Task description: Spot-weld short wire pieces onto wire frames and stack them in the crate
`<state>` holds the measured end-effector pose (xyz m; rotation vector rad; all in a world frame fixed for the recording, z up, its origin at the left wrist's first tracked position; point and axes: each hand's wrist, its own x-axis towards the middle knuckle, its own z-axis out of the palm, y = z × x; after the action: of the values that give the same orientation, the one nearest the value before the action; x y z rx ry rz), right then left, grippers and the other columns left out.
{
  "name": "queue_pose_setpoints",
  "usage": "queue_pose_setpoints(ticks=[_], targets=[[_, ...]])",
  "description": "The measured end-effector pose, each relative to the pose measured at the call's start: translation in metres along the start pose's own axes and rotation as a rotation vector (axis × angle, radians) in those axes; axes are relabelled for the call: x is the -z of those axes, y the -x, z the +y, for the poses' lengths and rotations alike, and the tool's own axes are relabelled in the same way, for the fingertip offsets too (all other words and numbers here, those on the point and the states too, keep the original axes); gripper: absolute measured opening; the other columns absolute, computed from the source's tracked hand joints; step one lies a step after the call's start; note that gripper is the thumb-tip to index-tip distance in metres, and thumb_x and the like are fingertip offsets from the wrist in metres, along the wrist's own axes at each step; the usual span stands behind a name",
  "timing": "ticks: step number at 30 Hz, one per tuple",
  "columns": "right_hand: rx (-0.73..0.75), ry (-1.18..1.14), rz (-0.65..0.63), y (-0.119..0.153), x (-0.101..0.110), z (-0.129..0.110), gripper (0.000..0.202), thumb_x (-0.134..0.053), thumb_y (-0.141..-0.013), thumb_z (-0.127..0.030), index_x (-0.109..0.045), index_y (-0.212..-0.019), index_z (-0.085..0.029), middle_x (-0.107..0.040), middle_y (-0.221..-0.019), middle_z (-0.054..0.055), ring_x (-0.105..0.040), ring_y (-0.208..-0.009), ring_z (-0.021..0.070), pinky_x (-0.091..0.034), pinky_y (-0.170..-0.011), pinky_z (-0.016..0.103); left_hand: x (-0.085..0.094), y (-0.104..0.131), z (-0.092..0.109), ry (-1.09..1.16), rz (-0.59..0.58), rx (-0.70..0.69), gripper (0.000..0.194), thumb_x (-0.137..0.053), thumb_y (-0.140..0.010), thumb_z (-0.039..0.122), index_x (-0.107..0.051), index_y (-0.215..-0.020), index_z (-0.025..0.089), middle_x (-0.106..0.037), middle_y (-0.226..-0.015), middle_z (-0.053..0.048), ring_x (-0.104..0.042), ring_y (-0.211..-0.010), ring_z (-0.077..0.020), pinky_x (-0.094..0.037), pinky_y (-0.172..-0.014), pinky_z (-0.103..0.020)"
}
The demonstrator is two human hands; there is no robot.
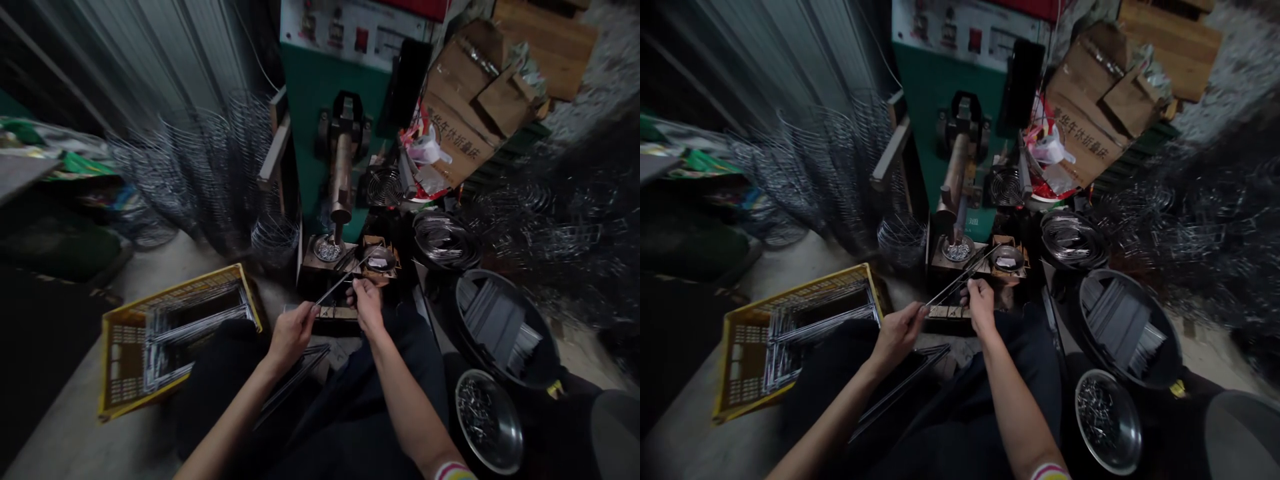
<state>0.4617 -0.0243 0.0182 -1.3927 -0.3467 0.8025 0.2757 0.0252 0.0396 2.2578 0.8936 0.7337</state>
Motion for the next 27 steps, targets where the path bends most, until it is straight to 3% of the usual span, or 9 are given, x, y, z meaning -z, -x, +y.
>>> queue_pose_setpoints(ticks=[4,9,27], targets=[[0.027,-0.112,-0.026,0.005,-0.027,0.001,0.033,-0.067,-0.079,-0.048,-0.054,-0.075,-0.018,-0.058,-0.061,-0.005,-0.047,-0.042,0.0047,-0.031,-0.037,0.014,-0.001,0.0,-0.006,0.003,0.052,0.017,0.03,-0.042,-0.098,0.032,-0.057,-0.077,0.017,-0.055,-0.06,0.001,-0.053,-0.052,-0.0113,-0.033,-0.055,-0.022],[0.075,-0.168,-0.045,0.006,-0.044,-0.003,0.031,-0.069,-0.079,-0.045,-0.054,-0.076,-0.018,-0.057,-0.062,-0.005,-0.043,-0.043,0.0035,-0.029,-0.038,0.014,0.004,-0.003,-0.007,0.068,0.08,0.051,0.03,-0.042,-0.099,0.031,-0.057,-0.076,0.017,-0.054,-0.059,0.002,-0.052,-0.051,-0.0107,-0.034,-0.055,-0.021],[0.104,-0.253,-0.055,-0.015,-0.062,-0.017,0.034,-0.076,-0.071,-0.044,-0.056,-0.078,-0.018,-0.057,-0.059,-0.005,-0.04,-0.042,0.0042,-0.029,-0.04,0.016,0.009,-0.021,-0.008,0.18,0.136,0.078,0.031,-0.04,-0.099,0.033,-0.052,-0.074,0.019,-0.048,-0.06,0.003,-0.049,-0.054,-0.0104,-0.033,-0.057,-0.022]])
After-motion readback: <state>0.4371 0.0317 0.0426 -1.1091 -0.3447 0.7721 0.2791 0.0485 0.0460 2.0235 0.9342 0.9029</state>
